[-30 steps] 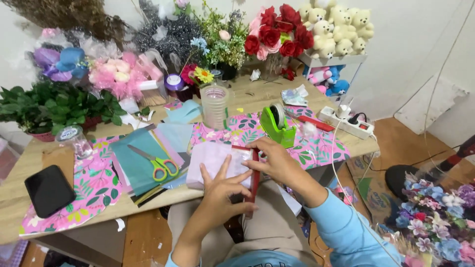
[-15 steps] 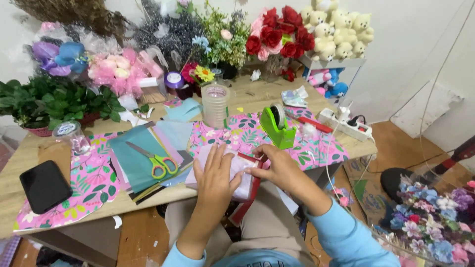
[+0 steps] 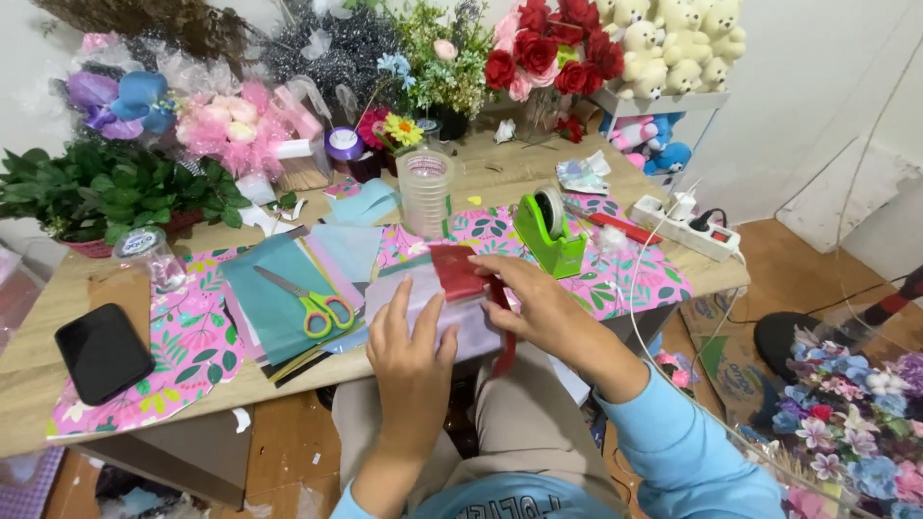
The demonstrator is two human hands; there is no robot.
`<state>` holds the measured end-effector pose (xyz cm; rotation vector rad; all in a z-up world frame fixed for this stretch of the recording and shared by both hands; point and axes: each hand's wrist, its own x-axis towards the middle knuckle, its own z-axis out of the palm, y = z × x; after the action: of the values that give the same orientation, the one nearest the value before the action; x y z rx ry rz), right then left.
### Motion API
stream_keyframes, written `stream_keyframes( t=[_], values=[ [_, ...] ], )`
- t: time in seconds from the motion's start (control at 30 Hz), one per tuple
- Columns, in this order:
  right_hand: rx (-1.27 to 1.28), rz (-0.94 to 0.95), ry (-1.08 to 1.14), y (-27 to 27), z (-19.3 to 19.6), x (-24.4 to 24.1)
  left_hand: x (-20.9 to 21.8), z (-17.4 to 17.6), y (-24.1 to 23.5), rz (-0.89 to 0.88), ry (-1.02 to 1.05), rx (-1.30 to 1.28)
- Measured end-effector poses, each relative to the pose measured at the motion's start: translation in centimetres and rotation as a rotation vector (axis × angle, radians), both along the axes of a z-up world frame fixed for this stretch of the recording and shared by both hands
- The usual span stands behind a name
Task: Wrapping a small gift box with decorative paper and tape at a design station.
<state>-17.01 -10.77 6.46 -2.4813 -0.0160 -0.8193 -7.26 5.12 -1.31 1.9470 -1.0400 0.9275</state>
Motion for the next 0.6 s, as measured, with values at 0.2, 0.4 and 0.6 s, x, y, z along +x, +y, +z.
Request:
stream_keyframes(
  t=[0.2, 0.4, 0.6],
  values=[
    [-0.063, 0.118, -0.111, -2.2, -7.0, 3.5, 5.6, -4.0, -1.9, -0.036, 0.041, 0.198],
    [0.18, -0.1, -0.055, -2.9, -10.4, 4.0, 7.8, -4.3, -3.8, -0.103, -0.004, 0.134],
    [0.452, -0.113, -0.135, -3.0, -12.8, 4.1, 8.2, -3.6, -3.3, -0.11, -0.047, 0.084]
  ],
)
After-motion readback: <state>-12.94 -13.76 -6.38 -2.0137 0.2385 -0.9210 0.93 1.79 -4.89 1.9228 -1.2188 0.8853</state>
